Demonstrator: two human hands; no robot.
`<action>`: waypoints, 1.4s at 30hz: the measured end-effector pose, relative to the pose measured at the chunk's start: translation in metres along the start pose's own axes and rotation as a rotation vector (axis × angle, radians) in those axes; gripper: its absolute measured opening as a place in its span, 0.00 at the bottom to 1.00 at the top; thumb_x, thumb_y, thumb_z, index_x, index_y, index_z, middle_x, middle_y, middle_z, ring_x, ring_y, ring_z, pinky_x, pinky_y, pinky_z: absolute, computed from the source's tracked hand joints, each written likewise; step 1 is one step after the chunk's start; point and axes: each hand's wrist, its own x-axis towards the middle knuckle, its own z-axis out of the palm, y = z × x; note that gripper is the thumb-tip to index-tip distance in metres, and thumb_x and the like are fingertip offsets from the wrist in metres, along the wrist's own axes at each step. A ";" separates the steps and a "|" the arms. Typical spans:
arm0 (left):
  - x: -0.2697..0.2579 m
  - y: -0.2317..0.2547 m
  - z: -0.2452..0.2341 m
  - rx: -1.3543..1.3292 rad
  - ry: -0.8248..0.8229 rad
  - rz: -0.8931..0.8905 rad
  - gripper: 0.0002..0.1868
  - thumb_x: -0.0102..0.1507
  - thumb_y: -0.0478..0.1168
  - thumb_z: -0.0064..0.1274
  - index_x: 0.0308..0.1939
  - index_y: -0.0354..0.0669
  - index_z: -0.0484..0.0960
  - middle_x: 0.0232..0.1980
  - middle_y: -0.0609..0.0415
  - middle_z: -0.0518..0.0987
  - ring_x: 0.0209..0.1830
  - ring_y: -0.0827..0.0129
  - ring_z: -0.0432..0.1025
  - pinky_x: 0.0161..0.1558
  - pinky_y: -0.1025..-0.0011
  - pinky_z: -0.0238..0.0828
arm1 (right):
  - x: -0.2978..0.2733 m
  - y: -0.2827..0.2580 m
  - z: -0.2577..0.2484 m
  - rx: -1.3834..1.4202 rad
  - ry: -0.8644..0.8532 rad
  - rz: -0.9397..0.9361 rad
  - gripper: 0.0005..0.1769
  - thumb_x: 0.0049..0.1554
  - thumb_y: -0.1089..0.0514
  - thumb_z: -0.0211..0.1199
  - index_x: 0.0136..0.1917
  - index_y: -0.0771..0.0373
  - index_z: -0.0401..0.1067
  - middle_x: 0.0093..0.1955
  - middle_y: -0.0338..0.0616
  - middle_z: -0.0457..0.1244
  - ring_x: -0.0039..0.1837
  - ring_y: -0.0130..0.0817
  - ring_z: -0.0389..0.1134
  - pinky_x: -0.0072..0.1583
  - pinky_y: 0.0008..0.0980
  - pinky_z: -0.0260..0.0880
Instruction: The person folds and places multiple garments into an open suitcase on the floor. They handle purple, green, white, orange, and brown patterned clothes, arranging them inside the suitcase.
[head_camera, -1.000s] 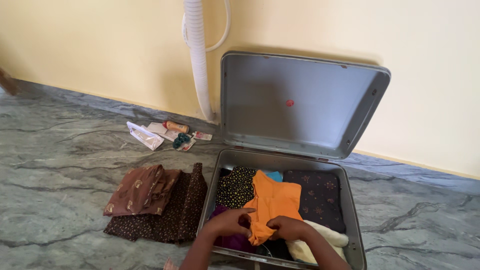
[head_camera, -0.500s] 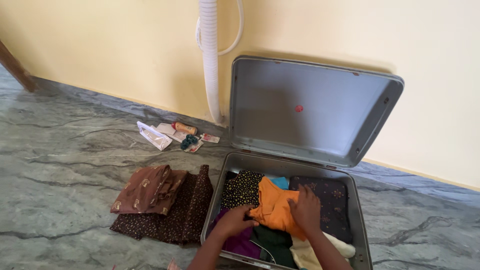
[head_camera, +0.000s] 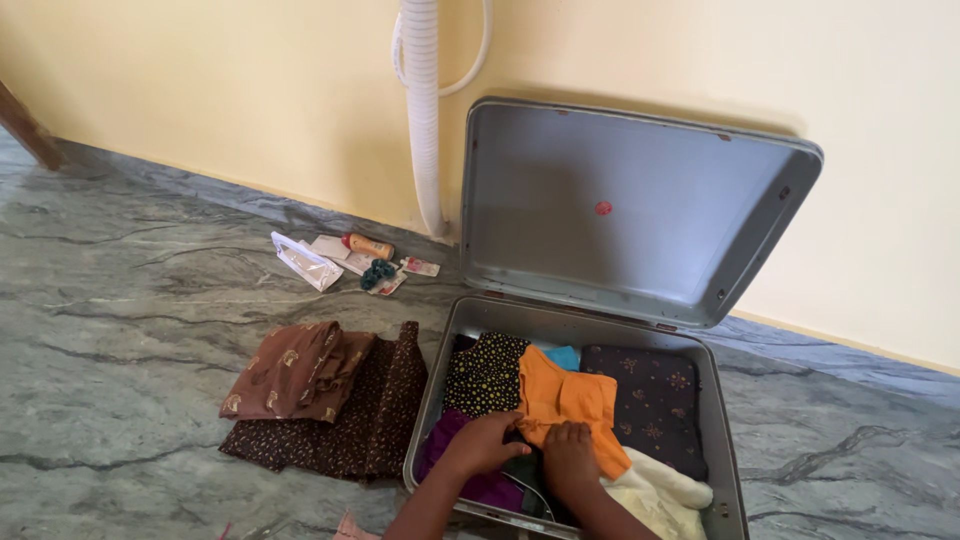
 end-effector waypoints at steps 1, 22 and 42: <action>0.000 0.000 -0.001 0.008 -0.015 -0.015 0.37 0.56 0.50 0.68 0.66 0.40 0.75 0.57 0.43 0.81 0.57 0.55 0.77 0.57 0.63 0.73 | 0.001 0.004 0.003 0.001 0.039 -0.012 0.31 0.49 0.50 0.59 0.62 0.69 0.71 0.59 0.59 0.65 0.63 0.54 0.66 0.65 0.49 0.58; 0.017 0.001 -0.007 -0.893 0.053 -0.435 0.44 0.63 0.56 0.60 0.74 0.37 0.58 0.63 0.51 0.80 0.59 0.69 0.75 0.56 0.65 0.74 | 0.046 0.109 -0.106 2.083 -0.480 0.418 0.25 0.62 0.47 0.59 0.60 0.70 0.75 0.55 0.52 0.72 0.56 0.41 0.73 0.58 0.38 0.73; 0.027 -0.025 -0.004 -1.045 0.274 -0.552 0.35 0.63 0.50 0.58 0.72 0.47 0.67 0.50 0.58 0.82 0.46 0.70 0.77 0.51 0.67 0.74 | 0.052 0.109 0.014 2.057 -0.258 0.896 0.29 0.62 0.54 0.58 0.74 0.64 0.62 0.65 0.54 0.66 0.63 0.47 0.70 0.63 0.48 0.71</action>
